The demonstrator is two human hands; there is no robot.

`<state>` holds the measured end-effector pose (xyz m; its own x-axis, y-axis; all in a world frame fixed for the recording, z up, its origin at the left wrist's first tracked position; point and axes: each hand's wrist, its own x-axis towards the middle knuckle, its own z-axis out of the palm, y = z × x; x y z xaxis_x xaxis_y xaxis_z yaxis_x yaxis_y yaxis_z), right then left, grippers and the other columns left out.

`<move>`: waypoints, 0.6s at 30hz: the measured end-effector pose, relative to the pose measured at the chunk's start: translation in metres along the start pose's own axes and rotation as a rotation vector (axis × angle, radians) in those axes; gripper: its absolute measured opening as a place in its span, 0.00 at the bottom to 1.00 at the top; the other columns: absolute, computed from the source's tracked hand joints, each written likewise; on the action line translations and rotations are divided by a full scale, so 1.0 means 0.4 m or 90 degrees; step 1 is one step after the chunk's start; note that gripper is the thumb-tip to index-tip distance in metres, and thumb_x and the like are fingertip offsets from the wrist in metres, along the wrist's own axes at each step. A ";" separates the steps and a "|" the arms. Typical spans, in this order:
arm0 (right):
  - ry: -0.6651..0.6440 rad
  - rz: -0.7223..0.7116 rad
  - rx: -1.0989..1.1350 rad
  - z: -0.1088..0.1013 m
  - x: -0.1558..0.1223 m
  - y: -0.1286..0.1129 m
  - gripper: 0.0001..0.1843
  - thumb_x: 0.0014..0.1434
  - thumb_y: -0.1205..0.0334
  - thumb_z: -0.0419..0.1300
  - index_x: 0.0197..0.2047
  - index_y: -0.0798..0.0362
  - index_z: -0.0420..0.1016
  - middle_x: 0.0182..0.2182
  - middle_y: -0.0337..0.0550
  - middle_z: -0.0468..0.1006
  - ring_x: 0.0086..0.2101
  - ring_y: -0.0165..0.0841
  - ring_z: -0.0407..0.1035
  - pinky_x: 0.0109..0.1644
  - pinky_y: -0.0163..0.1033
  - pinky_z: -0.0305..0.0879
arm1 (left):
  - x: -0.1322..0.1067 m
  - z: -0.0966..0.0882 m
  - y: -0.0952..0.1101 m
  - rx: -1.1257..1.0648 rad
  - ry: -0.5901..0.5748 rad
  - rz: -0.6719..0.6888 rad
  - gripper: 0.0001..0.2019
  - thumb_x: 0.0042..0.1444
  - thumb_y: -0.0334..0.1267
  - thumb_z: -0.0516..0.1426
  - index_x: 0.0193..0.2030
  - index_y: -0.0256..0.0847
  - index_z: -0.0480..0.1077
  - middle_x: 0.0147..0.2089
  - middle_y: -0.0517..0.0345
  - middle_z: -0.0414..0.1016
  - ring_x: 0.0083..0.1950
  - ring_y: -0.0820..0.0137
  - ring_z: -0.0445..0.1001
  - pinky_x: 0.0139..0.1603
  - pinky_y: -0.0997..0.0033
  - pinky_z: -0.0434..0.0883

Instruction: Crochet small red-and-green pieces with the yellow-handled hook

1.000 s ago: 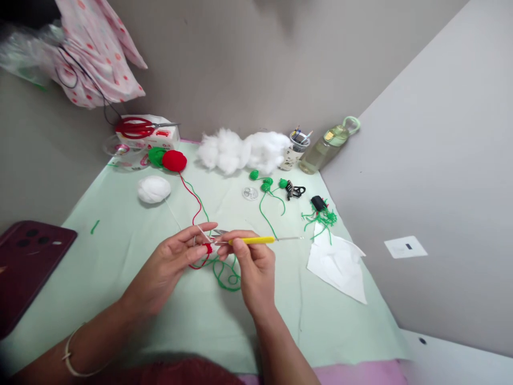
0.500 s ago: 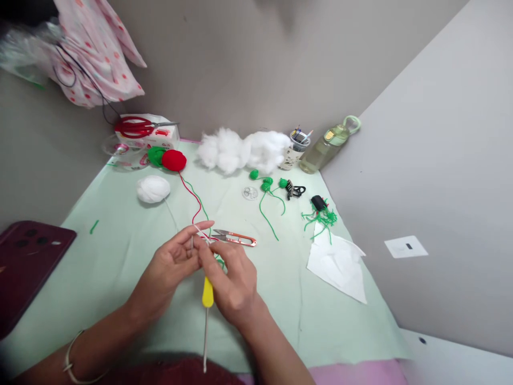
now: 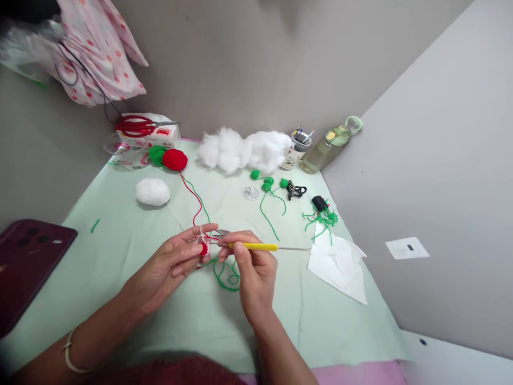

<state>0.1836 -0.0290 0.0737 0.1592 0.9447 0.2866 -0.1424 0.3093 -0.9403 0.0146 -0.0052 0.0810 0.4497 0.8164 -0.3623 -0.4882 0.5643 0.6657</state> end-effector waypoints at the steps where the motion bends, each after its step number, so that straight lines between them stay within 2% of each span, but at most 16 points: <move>1: 0.010 0.003 0.000 0.000 -0.001 0.000 0.10 0.73 0.61 0.60 0.45 0.46 0.85 0.38 0.40 0.82 0.30 0.27 0.77 0.37 0.36 0.76 | 0.000 0.001 0.000 0.004 0.001 0.002 0.17 0.59 0.38 0.68 0.56 0.42 0.81 0.18 0.72 0.55 0.27 0.74 0.56 0.48 0.70 0.67; 6: 0.033 -0.049 -0.048 0.003 -0.008 -0.007 0.12 0.73 0.63 0.59 0.45 0.45 0.85 0.38 0.40 0.82 0.31 0.28 0.76 0.38 0.37 0.75 | -0.003 0.006 0.001 0.012 0.019 0.015 0.17 0.58 0.38 0.69 0.55 0.42 0.81 0.19 0.72 0.55 0.28 0.74 0.57 0.44 0.72 0.65; 8: 0.025 -0.089 -0.092 0.009 -0.010 -0.010 0.11 0.73 0.63 0.59 0.46 0.45 0.85 0.38 0.40 0.83 0.32 0.29 0.76 0.39 0.38 0.75 | -0.004 0.007 -0.002 0.025 0.016 0.025 0.18 0.58 0.38 0.69 0.55 0.42 0.81 0.23 0.68 0.64 0.28 0.77 0.56 0.40 0.74 0.62; 10: 0.001 -0.106 -0.128 0.014 -0.012 -0.011 0.11 0.73 0.62 0.60 0.46 0.45 0.86 0.39 0.42 0.84 0.35 0.31 0.77 0.40 0.39 0.75 | -0.004 0.008 -0.007 0.038 0.004 0.032 0.19 0.58 0.38 0.70 0.56 0.42 0.80 0.32 0.64 0.74 0.27 0.79 0.55 0.34 0.74 0.58; 13: -0.012 -0.094 -0.123 0.017 -0.011 -0.006 0.11 0.72 0.61 0.60 0.46 0.44 0.86 0.42 0.44 0.87 0.39 0.34 0.78 0.40 0.40 0.75 | -0.005 0.010 -0.010 0.049 -0.002 0.035 0.24 0.59 0.39 0.70 0.62 0.44 0.77 0.36 0.63 0.76 0.27 0.80 0.54 0.32 0.73 0.56; 18: 0.003 0.004 0.035 0.010 -0.003 0.002 0.11 0.73 0.58 0.59 0.44 0.45 0.84 0.39 0.41 0.86 0.32 0.29 0.76 0.38 0.38 0.76 | -0.007 0.008 -0.003 0.063 0.000 0.035 0.29 0.59 0.40 0.70 0.67 0.45 0.74 0.40 0.60 0.78 0.29 0.78 0.56 0.34 0.72 0.56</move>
<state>0.1795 -0.0296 0.0734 0.1620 0.9462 0.2801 -0.1969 0.3091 -0.9304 0.0163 -0.0086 0.0831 0.4241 0.8460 -0.3231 -0.4358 0.5035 0.7460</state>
